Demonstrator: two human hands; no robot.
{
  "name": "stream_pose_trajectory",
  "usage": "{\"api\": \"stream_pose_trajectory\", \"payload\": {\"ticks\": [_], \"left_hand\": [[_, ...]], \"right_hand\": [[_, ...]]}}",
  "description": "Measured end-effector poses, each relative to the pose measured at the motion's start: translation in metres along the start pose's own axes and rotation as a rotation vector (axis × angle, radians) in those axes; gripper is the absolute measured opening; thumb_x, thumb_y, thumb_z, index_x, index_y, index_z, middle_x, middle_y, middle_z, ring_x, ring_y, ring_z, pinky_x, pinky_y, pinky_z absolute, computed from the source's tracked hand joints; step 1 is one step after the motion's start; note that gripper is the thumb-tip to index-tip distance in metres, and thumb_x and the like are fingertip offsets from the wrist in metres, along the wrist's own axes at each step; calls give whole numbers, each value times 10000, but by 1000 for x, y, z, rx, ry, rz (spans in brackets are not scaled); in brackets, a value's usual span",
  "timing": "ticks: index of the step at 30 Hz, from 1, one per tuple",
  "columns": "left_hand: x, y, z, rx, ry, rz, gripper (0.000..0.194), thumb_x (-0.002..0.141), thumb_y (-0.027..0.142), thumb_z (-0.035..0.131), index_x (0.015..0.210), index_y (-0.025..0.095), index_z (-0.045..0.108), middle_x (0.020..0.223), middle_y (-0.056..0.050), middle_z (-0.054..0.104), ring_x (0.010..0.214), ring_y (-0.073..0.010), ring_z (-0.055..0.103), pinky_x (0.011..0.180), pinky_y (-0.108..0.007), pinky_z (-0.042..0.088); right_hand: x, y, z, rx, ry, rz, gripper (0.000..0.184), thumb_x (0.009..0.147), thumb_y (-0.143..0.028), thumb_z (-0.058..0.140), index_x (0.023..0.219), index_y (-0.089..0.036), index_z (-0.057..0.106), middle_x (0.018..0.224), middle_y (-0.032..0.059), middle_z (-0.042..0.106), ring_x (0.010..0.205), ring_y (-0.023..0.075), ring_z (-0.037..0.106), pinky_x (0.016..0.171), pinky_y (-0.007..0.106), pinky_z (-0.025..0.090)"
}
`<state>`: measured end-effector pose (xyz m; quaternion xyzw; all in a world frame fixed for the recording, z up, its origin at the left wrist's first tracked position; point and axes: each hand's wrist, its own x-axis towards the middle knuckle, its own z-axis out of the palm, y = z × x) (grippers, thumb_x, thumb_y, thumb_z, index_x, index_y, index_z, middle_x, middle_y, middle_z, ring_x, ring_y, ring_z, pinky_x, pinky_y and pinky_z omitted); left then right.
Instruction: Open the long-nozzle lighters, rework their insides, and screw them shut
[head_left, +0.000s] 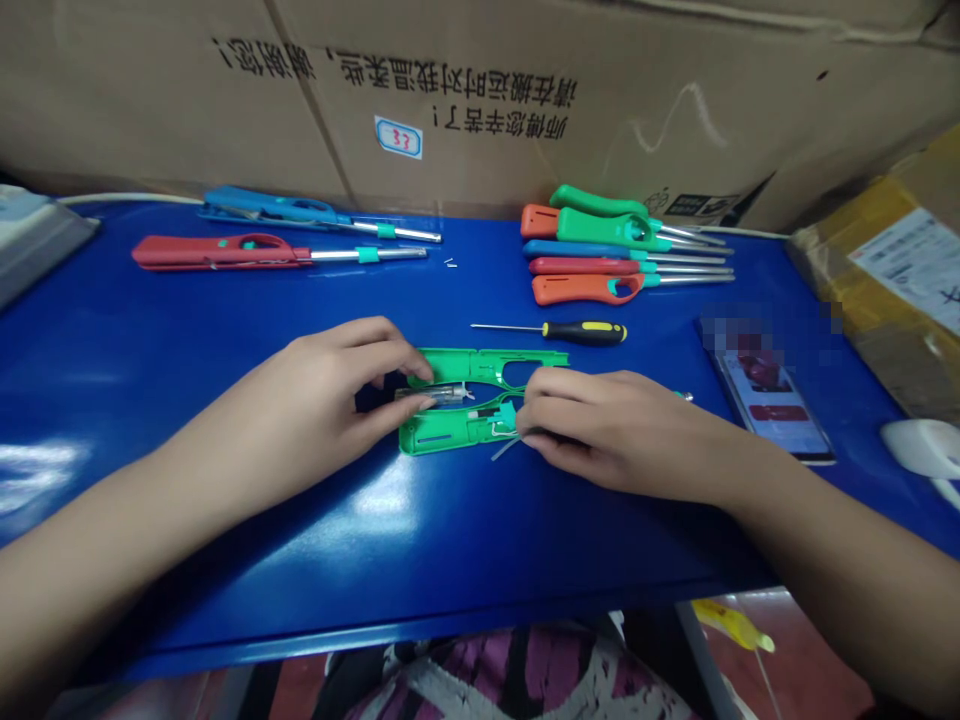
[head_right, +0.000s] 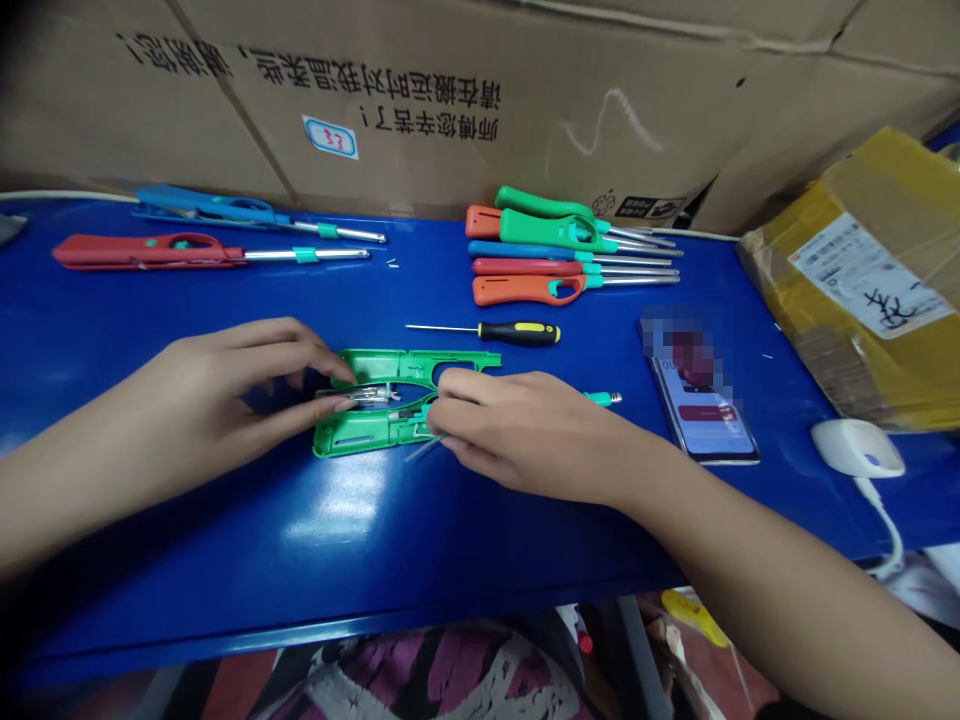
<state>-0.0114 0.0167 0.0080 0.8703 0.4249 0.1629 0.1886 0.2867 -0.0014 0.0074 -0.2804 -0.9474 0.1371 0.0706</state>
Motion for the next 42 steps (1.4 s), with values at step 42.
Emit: {"api": "stream_pose_trajectory", "payload": {"ticks": [42], "left_hand": [[-11, 30, 11, -458, -67, -178, 245, 1030, 423, 623, 1089, 244, 781, 1000, 3, 805, 852, -162, 728, 672, -231, 545]], "right_hand": [[6, -9, -1, 569, 146, 341, 85, 954, -217, 655, 876, -185, 669, 670, -73, 494, 537, 57, 413, 522, 219, 359]]}}
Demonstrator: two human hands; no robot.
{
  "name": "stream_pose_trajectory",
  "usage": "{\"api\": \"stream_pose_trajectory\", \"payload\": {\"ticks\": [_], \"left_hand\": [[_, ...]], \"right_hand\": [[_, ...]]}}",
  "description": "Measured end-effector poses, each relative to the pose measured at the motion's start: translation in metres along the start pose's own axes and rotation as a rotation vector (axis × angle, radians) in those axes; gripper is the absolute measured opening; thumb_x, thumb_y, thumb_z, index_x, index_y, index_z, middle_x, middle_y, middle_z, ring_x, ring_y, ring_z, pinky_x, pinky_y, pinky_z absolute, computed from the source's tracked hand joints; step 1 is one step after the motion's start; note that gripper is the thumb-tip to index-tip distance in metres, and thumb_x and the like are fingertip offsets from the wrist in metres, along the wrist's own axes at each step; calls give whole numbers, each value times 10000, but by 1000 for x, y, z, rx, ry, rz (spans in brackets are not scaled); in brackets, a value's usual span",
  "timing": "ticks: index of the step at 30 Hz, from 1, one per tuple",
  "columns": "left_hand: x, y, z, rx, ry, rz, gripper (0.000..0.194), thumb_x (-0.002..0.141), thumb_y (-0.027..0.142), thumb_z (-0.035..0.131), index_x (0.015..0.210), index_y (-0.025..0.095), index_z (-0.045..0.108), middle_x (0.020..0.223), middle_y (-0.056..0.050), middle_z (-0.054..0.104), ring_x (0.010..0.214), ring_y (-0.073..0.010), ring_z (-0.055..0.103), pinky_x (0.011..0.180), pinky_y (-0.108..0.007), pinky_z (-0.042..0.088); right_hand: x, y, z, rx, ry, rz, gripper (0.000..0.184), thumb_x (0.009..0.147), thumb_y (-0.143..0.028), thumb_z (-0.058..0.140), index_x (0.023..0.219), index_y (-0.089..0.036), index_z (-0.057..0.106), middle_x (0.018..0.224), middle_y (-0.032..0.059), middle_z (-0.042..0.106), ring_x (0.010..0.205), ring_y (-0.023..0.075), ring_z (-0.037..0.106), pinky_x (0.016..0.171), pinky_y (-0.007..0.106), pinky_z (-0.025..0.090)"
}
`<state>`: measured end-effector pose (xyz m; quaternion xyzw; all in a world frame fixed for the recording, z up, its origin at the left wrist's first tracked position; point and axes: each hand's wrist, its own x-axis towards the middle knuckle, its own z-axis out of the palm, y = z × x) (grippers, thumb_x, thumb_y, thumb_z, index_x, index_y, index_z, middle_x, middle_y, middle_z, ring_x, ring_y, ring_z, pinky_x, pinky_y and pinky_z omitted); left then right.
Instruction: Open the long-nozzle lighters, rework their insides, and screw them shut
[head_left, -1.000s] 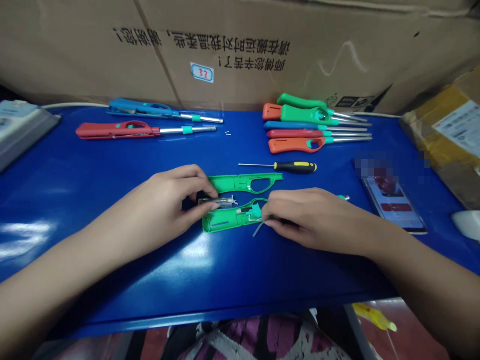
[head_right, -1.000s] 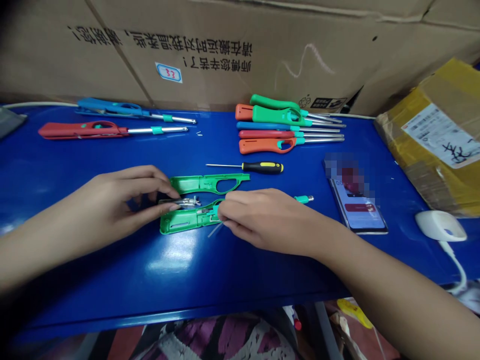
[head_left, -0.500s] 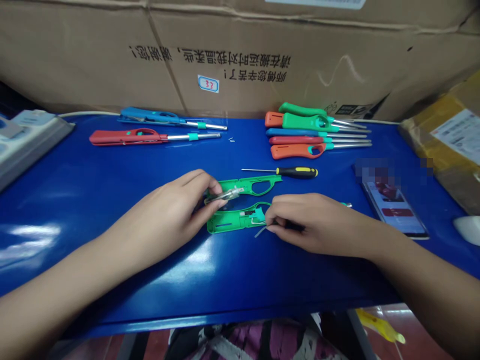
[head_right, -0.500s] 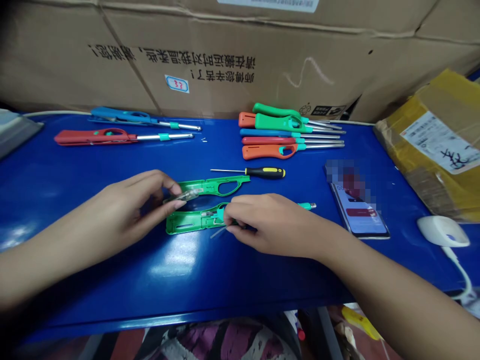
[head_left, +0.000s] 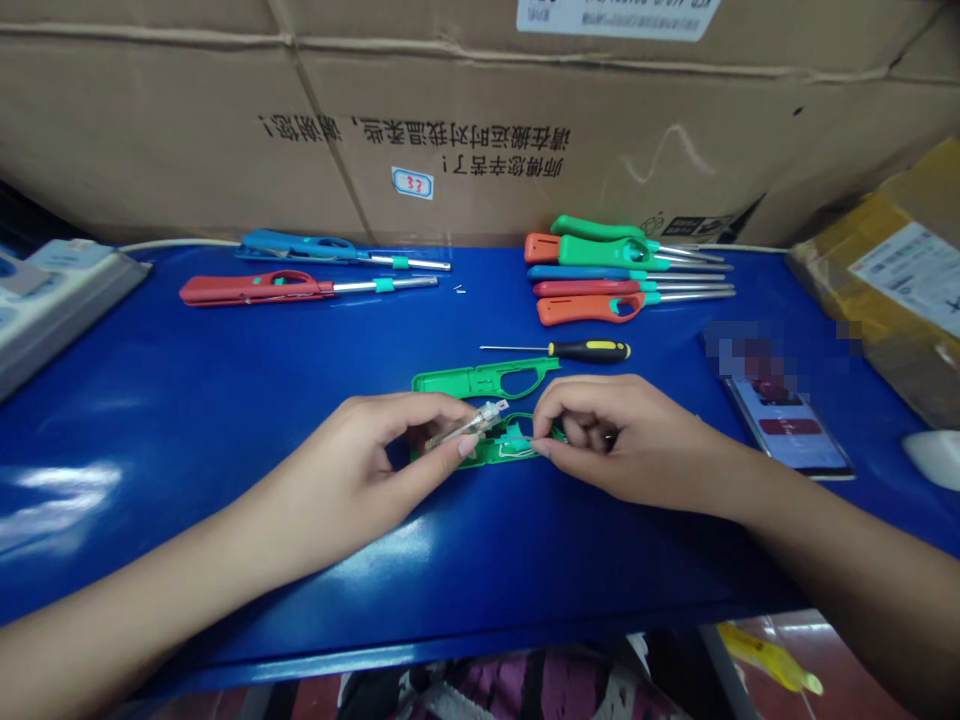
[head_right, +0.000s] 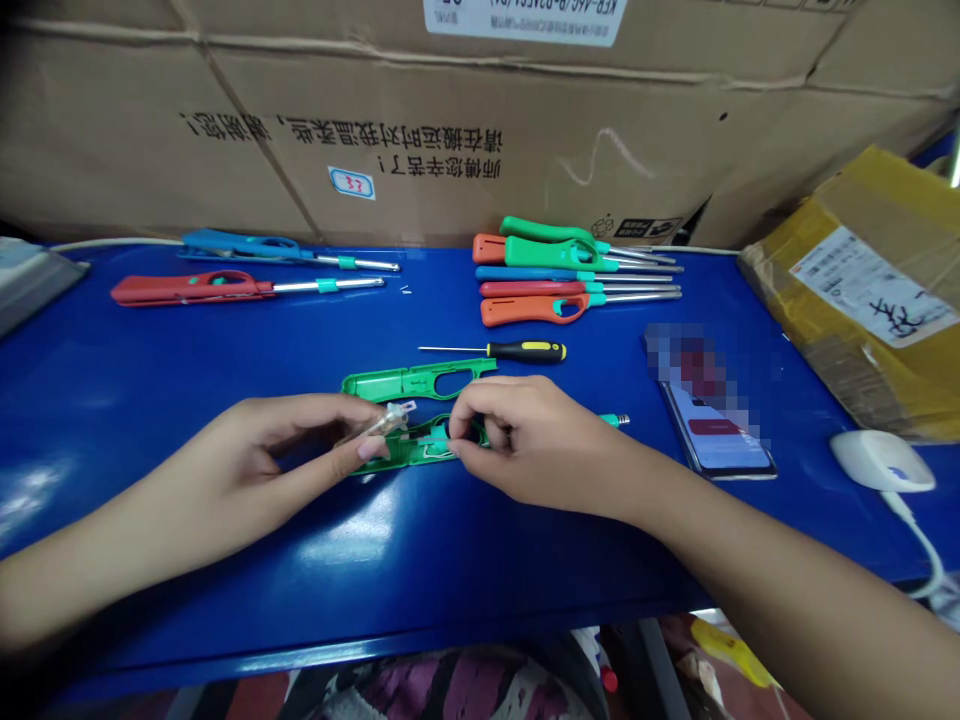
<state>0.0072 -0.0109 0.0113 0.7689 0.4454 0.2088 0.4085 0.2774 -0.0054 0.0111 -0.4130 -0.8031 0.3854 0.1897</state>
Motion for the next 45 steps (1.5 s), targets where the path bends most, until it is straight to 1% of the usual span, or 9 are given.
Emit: {"api": "stream_pose_trajectory", "payload": {"ticks": [4, 7, 10, 15, 19, 25, 31, 38, 45], "left_hand": [[1, 2, 1, -40, -5, 11, 226, 1001, 395, 670, 1126, 268, 807, 1048, -6, 823, 885, -174, 755, 725, -252, 575], [2, 2, 2, -77, 3, -5, 237, 966, 382, 709, 1140, 273, 827, 1104, -30, 828, 967, -205, 769, 791, -280, 602], [3, 5, 3, -168, -5, -69, 268, 960, 379, 692, 1154, 250, 825, 1024, -40, 831, 866, -187, 763, 718, -261, 604], [4, 11, 2, -244, -64, -160, 313, 976, 388, 627, 1176, 215, 795, 861, -28, 797, 674, -139, 673, 577, -217, 551], [6, 11, 3, -253, -49, -146, 285, 965, 381, 648, 1141, 221, 803, 899, -34, 809, 713, -151, 686, 583, -221, 551], [8, 7, 5, -231, -38, -98, 250, 935, 340, 705, 1137, 262, 830, 1079, -42, 823, 878, -189, 749, 731, -276, 611], [8, 7, 4, -190, -26, -68, 217, 921, 330, 725, 1089, 265, 846, 1000, -37, 815, 869, -186, 739, 685, -255, 596], [10, 8, 6, -231, -7, -57, 183, 905, 289, 740, 1047, 281, 855, 1038, -22, 825, 905, -169, 762, 744, -229, 620], [9, 10, 4, -222, -16, -98, 210, 926, 324, 703, 1064, 263, 849, 1050, -31, 835, 881, -192, 765, 702, -255, 623]], "right_hand": [[1, -2, 0, 213, -56, 217, 77, 944, -256, 663, 909, -190, 646, 589, -86, 520, 508, 73, 499, 503, 216, 407], [3, -3, 0, 331, -71, 265, 74, 929, -242, 678, 944, -192, 625, 619, -71, 579, 552, 95, 598, 542, 225, 485], [4, -3, 0, 359, -83, 257, 91, 930, -229, 676, 1002, -196, 633, 642, -69, 593, 567, 100, 615, 547, 225, 509], [3, -1, 1, 309, -83, 250, 80, 948, -232, 657, 1013, -191, 677, 618, -75, 563, 534, 90, 592, 499, 211, 459], [2, -2, 2, 285, -81, 210, 87, 973, -268, 649, 950, -187, 669, 594, -82, 549, 488, 63, 533, 475, 200, 411], [1, -5, 2, 318, -86, 240, 68, 981, -261, 625, 948, -202, 632, 575, -95, 513, 479, 65, 500, 461, 201, 381], [3, -5, 2, 284, -72, 202, 71, 976, -223, 614, 1020, -193, 661, 579, -93, 522, 484, 69, 489, 458, 211, 361], [3, -1, 4, 212, -38, 95, 114, 994, -276, 633, 952, -192, 697, 683, -57, 591, 564, 66, 529, 518, 207, 411], [2, -2, 5, 199, -37, 120, 116, 997, -266, 631, 945, -195, 706, 666, -47, 600, 575, 84, 526, 554, 226, 416]]}}
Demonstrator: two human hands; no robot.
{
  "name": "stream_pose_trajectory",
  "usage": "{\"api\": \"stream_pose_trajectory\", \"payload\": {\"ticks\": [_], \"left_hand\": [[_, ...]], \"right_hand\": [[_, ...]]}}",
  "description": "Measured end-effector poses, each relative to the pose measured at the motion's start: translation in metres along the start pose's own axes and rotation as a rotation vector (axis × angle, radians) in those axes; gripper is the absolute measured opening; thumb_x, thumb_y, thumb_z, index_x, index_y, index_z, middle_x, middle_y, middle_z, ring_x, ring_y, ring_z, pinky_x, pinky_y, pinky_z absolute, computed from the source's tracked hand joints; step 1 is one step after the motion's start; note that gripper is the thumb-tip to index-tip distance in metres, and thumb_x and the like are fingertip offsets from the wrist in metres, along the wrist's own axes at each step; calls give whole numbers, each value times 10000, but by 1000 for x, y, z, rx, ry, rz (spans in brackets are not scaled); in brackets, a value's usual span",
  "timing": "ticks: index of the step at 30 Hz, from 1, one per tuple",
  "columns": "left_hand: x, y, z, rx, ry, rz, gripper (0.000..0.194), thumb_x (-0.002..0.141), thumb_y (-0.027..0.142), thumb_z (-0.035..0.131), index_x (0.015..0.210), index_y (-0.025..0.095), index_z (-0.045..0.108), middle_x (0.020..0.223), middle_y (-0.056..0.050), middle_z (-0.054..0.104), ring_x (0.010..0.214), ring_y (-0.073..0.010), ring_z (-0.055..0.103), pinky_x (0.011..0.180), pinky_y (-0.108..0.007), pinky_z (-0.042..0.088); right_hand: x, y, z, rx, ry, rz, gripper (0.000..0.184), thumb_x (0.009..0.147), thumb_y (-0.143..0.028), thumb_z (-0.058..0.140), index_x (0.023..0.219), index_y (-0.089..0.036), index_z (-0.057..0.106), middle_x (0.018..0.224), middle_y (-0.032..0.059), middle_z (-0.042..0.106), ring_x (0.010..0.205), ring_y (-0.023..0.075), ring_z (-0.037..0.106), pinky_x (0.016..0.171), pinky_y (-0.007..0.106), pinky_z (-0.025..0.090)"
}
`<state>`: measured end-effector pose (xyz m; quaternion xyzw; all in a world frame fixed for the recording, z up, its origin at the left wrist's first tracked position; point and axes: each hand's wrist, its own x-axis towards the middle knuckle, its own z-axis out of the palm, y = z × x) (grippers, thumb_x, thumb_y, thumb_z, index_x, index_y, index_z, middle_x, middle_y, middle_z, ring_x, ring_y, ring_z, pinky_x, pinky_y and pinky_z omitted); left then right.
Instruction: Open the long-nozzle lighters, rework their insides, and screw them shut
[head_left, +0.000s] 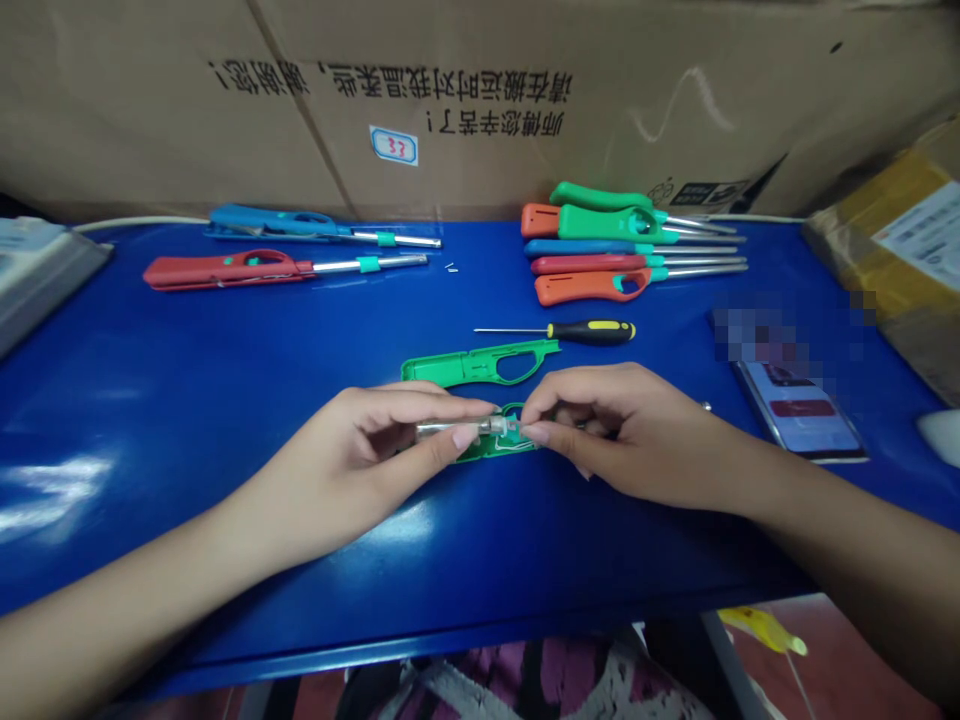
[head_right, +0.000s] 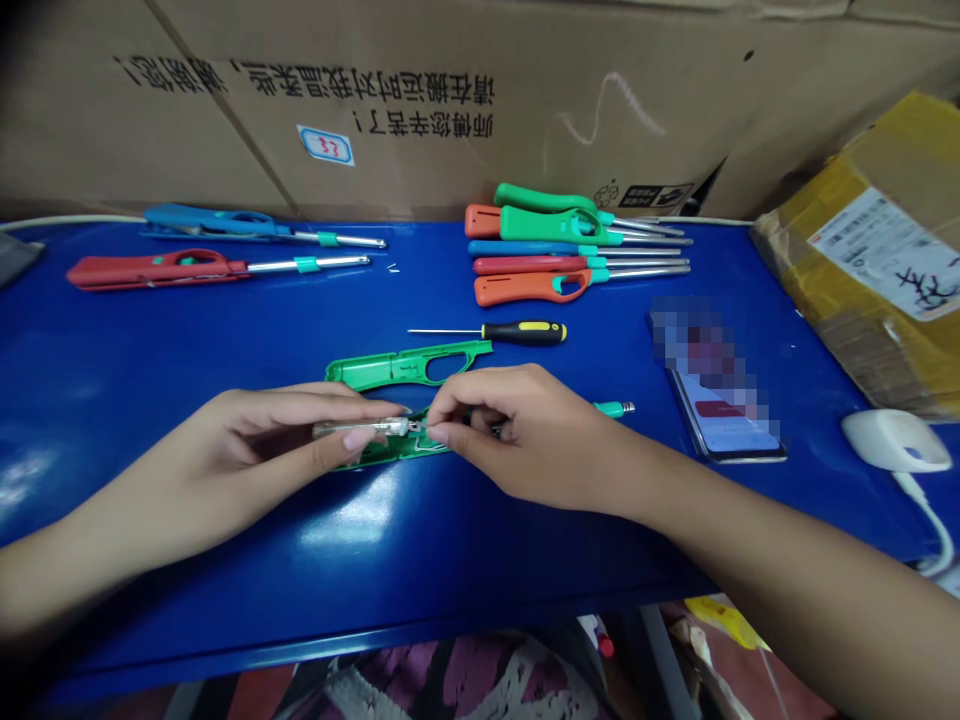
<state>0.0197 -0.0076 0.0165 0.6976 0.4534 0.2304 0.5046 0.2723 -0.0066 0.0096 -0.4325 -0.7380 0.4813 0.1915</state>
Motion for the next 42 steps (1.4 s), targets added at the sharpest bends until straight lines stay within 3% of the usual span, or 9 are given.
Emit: {"api": "stream_pose_trajectory", "payload": {"ticks": [11, 24, 42], "left_hand": [[0, -2, 1, -19, -5, -19, 232, 948, 356, 658, 1046, 257, 844, 945, 0, 840, 762, -142, 744, 635, -186, 579], [0, -1, -1, 6, -13, 6, 240, 941, 353, 661, 1058, 251, 844, 1012, -6, 843, 807, -157, 758, 660, -205, 592], [0, -1, -1, 41, -19, 47, 204, 947, 315, 667, 1012, 267, 854, 975, 5, 832, 838, -152, 759, 686, -190, 593]], "right_hand": [[1, -1, 0, -55, -1, -63, 112, 991, -231, 634, 929, -181, 713, 706, -47, 607, 587, 69, 516, 559, 214, 410], [2, -2, -1, -127, 10, -153, 121, 987, -177, 630, 919, -159, 727, 759, -43, 639, 586, 48, 495, 544, 194, 400], [1, -1, -1, -140, 3, -169, 142, 1002, -172, 613, 925, -138, 727, 809, -17, 684, 632, 49, 536, 572, 172, 431]]}}
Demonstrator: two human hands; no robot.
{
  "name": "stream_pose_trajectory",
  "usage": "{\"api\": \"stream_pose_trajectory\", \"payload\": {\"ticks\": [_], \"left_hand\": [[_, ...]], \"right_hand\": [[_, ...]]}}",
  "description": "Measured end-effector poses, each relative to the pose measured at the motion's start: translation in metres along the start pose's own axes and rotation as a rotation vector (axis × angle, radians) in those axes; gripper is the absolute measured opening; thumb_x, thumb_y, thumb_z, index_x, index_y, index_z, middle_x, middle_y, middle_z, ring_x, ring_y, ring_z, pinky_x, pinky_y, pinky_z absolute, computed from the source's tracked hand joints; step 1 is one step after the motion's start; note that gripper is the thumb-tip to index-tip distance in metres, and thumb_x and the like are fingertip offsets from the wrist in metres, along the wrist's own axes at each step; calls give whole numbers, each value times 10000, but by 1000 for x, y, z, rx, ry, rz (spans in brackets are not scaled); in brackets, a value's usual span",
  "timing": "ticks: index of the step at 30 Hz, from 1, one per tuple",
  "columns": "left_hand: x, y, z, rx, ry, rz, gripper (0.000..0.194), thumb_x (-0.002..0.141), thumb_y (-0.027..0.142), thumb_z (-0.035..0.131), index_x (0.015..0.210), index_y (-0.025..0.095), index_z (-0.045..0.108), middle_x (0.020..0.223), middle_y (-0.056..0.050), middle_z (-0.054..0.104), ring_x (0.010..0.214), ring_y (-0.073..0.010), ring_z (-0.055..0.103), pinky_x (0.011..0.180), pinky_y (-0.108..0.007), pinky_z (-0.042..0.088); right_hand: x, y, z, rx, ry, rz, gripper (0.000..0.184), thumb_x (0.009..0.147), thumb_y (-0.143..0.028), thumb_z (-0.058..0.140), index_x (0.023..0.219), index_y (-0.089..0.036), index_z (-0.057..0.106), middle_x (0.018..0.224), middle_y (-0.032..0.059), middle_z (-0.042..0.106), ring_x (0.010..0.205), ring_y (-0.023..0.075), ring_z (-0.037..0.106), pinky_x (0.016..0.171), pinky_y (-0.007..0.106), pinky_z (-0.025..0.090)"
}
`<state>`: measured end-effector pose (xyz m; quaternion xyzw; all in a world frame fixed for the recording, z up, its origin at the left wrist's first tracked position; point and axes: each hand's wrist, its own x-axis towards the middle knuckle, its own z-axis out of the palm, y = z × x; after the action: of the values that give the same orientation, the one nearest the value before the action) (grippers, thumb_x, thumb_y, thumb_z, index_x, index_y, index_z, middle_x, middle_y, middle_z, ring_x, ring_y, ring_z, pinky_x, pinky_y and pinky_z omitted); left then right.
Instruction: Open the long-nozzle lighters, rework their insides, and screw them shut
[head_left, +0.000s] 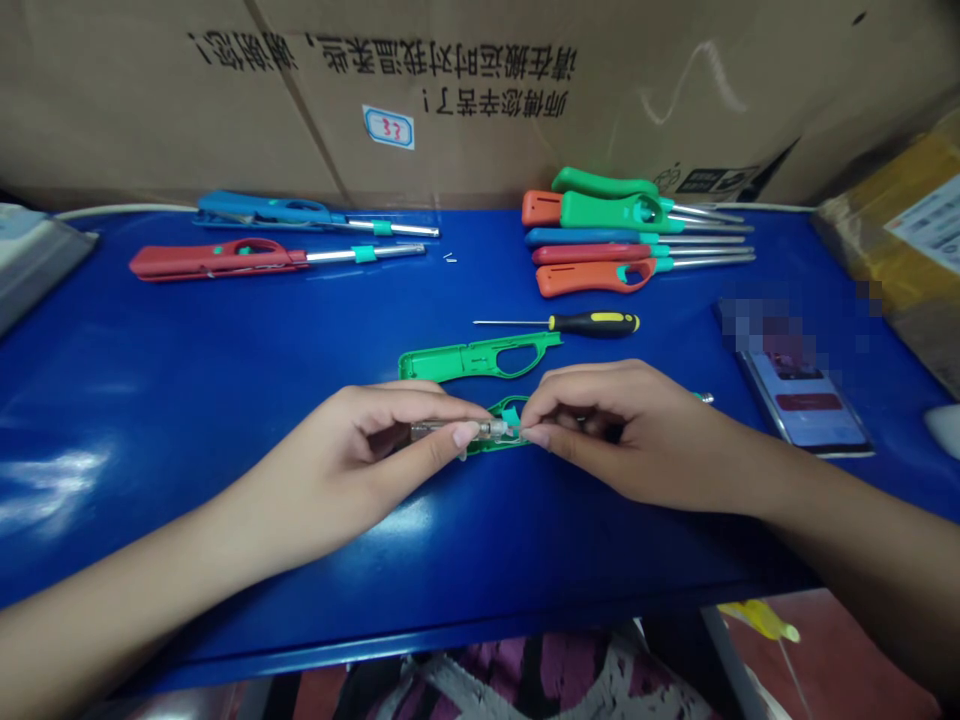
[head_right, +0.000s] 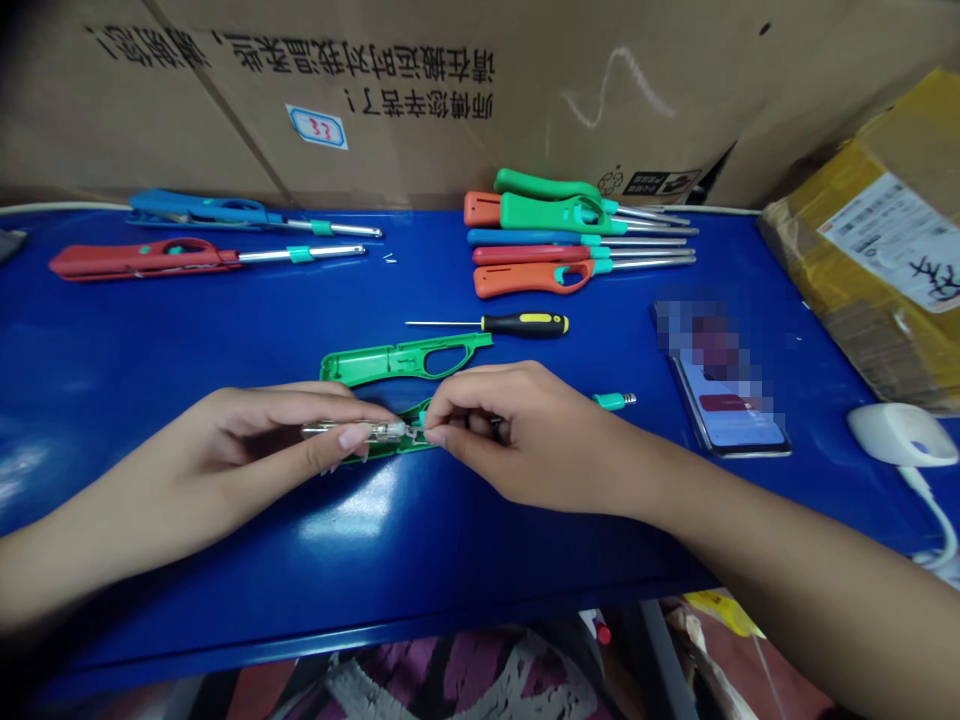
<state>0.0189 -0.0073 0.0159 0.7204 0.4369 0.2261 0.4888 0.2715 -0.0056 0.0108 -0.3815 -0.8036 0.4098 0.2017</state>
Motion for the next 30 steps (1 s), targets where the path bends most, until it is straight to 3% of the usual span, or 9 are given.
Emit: {"api": "stream_pose_trajectory", "payload": {"ticks": [17, 30], "left_hand": [[-2, -4, 2, 22, -47, -20, 206, 973, 326, 655, 1044, 301, 847, 928, 1, 777, 803, -155, 704, 575, -204, 506], [-4, -5, 2, 50, -73, 2, 232, 994, 342, 650, 1111, 279, 841, 949, -30, 775, 864, -179, 708, 671, -231, 569]], "right_hand": [[0, 3, 1, 1, -28, -60, 152, 1002, -126, 597, 898, -149, 705, 769, -30, 648, 633, 60, 508, 584, 192, 412], [0, 4, 1, 0, -61, -76, 141, 991, -110, 602, 909, -177, 695, 783, -36, 645, 682, 80, 539, 632, 213, 422]]}}
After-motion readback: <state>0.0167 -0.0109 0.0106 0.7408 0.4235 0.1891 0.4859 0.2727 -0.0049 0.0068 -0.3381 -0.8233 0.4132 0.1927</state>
